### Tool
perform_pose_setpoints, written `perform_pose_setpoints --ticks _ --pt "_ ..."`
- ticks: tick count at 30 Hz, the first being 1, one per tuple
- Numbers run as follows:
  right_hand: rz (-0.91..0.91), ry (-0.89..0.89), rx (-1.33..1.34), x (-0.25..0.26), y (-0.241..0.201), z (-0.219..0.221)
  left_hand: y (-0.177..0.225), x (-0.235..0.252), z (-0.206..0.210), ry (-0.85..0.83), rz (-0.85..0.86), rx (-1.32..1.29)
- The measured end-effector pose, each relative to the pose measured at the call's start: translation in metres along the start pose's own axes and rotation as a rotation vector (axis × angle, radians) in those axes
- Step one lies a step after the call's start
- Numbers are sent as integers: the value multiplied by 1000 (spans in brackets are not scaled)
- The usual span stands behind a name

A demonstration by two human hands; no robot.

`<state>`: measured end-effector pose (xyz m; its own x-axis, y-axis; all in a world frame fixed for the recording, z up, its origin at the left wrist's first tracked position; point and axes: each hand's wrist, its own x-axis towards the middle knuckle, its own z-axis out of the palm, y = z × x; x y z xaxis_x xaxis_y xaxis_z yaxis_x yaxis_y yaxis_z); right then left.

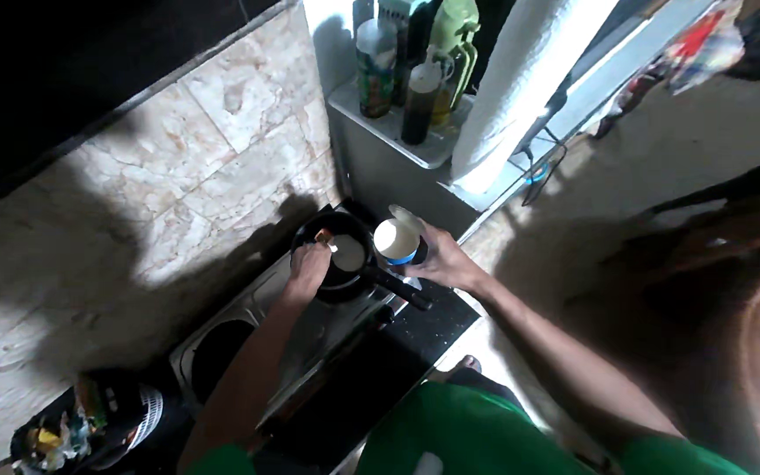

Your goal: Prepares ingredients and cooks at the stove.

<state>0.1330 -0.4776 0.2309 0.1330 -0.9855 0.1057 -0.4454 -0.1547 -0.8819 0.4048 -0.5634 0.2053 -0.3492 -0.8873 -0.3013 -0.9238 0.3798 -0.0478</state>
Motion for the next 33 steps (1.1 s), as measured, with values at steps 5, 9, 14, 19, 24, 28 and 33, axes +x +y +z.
perform_pose_setpoints --ticks 5,9,14,19,24,28,33 --pt "-7 14 31 -14 3 -1 -3 -3 -6 48 77 173" --pt "10 29 59 -23 4 -3 -6 -6 -6 49 134 260" --pt "29 34 60 -31 6 -4 -10 -7 -7 84 185 278" --pt "22 30 57 -32 6 -4 -12 -10 -9 99 137 226" --pt "4 40 52 -33 7 -4 -18 -8 -15 21 -18 -25" --pt "8 44 62 -35 7 -3 -27 -8 -15 -15 -36 -195" --pt "15 53 46 -41 6 -3 -41 -3 -13 -27 17 -388"
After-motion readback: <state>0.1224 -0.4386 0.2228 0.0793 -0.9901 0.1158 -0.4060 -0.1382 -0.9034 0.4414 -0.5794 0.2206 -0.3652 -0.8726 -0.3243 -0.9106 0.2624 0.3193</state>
